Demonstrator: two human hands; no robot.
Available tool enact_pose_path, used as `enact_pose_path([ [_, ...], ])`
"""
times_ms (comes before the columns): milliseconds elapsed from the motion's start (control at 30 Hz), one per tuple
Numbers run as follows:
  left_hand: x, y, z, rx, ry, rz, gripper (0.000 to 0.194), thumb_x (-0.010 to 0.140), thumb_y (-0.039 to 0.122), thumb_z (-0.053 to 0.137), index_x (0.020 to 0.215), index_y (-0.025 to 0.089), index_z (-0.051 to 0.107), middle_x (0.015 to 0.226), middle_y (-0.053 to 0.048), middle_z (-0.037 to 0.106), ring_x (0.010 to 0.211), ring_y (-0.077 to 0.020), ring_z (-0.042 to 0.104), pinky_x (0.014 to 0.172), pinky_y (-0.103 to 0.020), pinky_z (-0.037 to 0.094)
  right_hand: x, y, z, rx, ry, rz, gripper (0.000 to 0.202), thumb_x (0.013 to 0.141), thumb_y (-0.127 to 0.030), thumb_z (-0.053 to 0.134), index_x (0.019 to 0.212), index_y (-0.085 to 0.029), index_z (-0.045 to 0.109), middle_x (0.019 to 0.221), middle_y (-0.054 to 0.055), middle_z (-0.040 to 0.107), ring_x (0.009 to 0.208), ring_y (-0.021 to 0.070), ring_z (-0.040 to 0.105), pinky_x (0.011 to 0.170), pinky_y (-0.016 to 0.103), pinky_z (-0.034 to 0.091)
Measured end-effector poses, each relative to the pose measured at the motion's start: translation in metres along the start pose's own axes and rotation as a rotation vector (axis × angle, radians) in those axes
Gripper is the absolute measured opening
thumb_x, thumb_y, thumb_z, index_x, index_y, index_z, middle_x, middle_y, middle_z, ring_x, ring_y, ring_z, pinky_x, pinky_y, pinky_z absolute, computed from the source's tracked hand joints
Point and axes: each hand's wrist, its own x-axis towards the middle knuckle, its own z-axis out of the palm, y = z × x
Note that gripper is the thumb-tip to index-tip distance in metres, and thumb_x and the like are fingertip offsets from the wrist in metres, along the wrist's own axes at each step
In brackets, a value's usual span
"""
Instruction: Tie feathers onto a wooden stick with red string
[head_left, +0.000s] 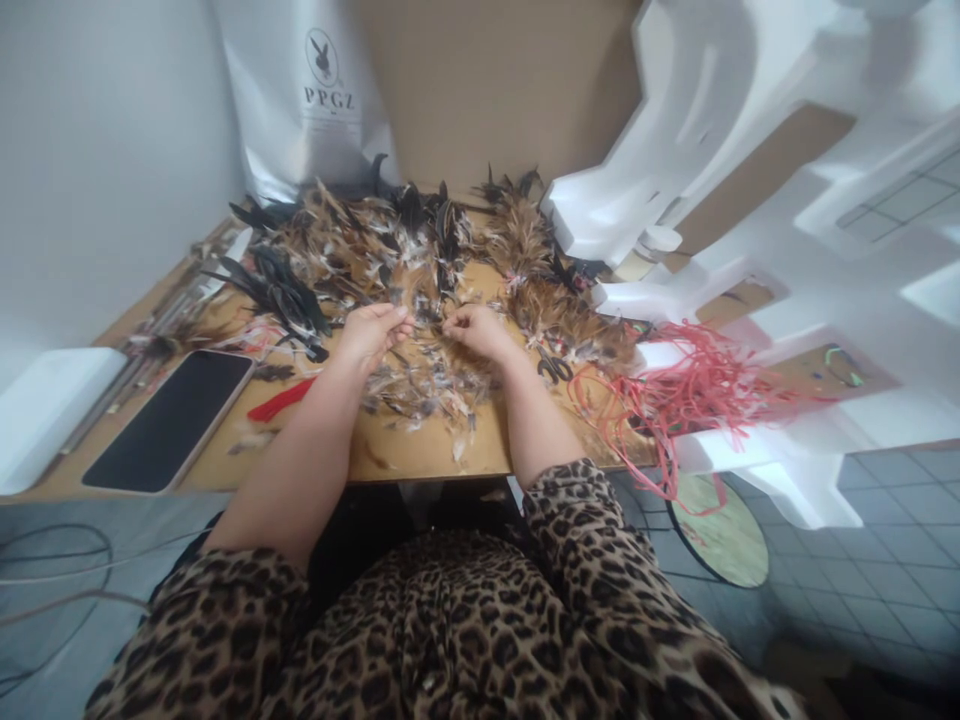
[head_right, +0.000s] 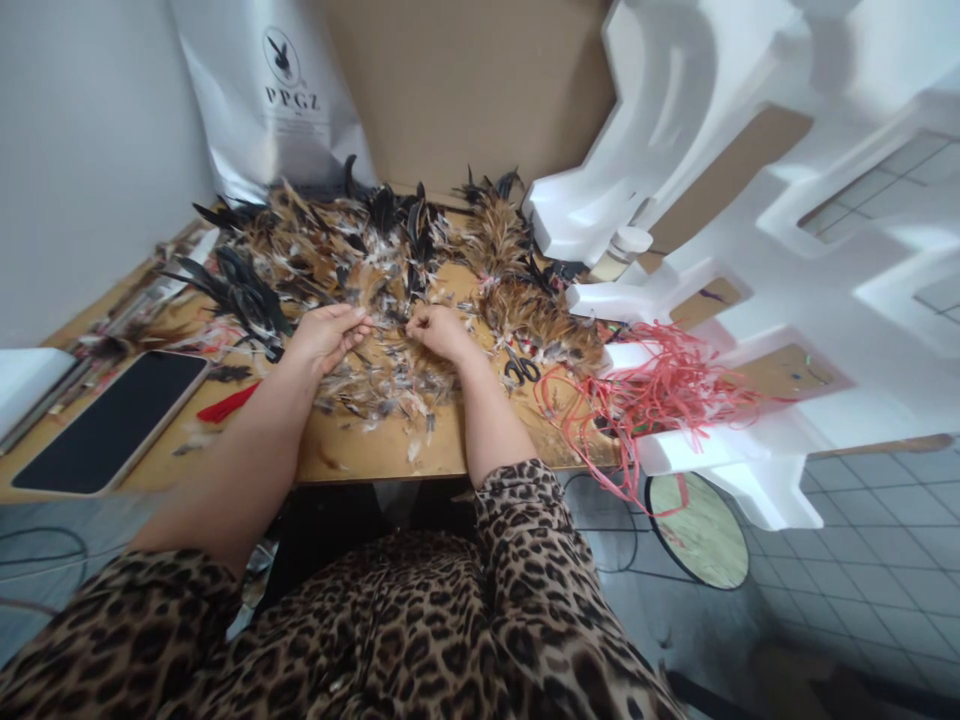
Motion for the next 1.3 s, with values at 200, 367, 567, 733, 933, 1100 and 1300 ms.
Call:
enact_pose_path([
  [200,0.0,0.0,0.0,0.002,0.014,0.004,0.014,0.071,0.015,0.072,0.066,0.01,0.06,0.064,-0.005,0.066,0.049,-0.0047,0.057,0.047,-0.012,0.044,-0.004,-0.011,0.0,-0.534,-0.099,-0.12,0.02,0.073,-0.019,0.061,0.089,-0.017,0.072,0.095,0.009,0.067,0.094,0.0212,0.058,0.08,0.028,0.041],
  [367,-0.002,0.001,0.001,0.033,0.0,0.016,0.012,0.071,0.014,0.071,0.066,0.009,0.061,0.064,-0.005,0.066,0.048,-0.0047,0.056,0.045,-0.012,0.043,-0.005,-0.016,0.003,-0.592,-0.111,-0.081,0.02,0.076,-0.016,0.054,0.084,-0.015,0.073,0.092,0.012,0.068,0.091,0.0214,0.059,0.075,0.027,0.04],
  [567,-0.004,0.006,0.002,0.085,0.0,0.072,0.012,0.072,0.015,0.068,0.064,0.009,0.061,0.066,-0.006,0.068,0.049,-0.0052,0.057,0.044,-0.012,0.041,-0.005,-0.017,0.004,-0.488,-0.067,-0.041,0.017,0.077,-0.019,0.054,0.08,-0.014,0.07,0.086,0.01,0.07,0.079,0.0181,0.06,0.07,0.025,0.039],
  [733,-0.004,0.007,0.001,0.081,0.001,0.123,0.013,0.072,0.018,0.069,0.065,0.01,0.062,0.072,-0.007,0.069,0.051,-0.0055,0.058,0.044,-0.012,0.04,-0.004,-0.014,0.005,-0.341,0.059,-0.121,0.015,0.076,-0.018,0.052,0.076,-0.015,0.066,0.076,0.004,0.068,0.069,0.0137,0.057,0.067,0.023,0.037],
  [933,-0.001,0.006,0.0,0.046,0.042,0.152,0.013,0.071,0.018,0.069,0.065,0.009,0.061,0.075,-0.008,0.07,0.052,-0.0057,0.059,0.044,-0.012,0.039,-0.002,-0.015,0.005,-0.161,0.124,-0.162,0.013,0.075,-0.017,0.052,0.075,-0.013,0.064,0.07,0.001,0.064,0.065,0.011,0.053,0.067,0.021,0.037],
  [1100,0.005,0.004,-0.005,0.007,0.04,0.197,0.012,0.068,0.018,0.07,0.065,0.01,0.062,0.087,-0.009,0.071,0.056,-0.0057,0.061,0.045,-0.012,0.041,-0.003,-0.017,0.003,-0.155,0.196,-0.184,0.013,0.076,-0.019,0.052,0.076,-0.014,0.064,0.07,0.001,0.062,0.064,0.0113,0.051,0.068,0.023,0.036],
  [1300,0.006,0.003,-0.008,0.016,-0.002,0.205,0.016,0.065,0.019,0.073,0.062,0.011,0.059,0.094,-0.009,0.071,0.061,-0.0075,0.063,0.047,-0.012,0.043,-0.005,-0.021,0.004,-0.113,0.211,-0.23,0.012,0.076,-0.02,0.052,0.075,-0.014,0.063,0.069,0.0,0.061,0.063,0.0107,0.05,0.066,0.023,0.036],
])
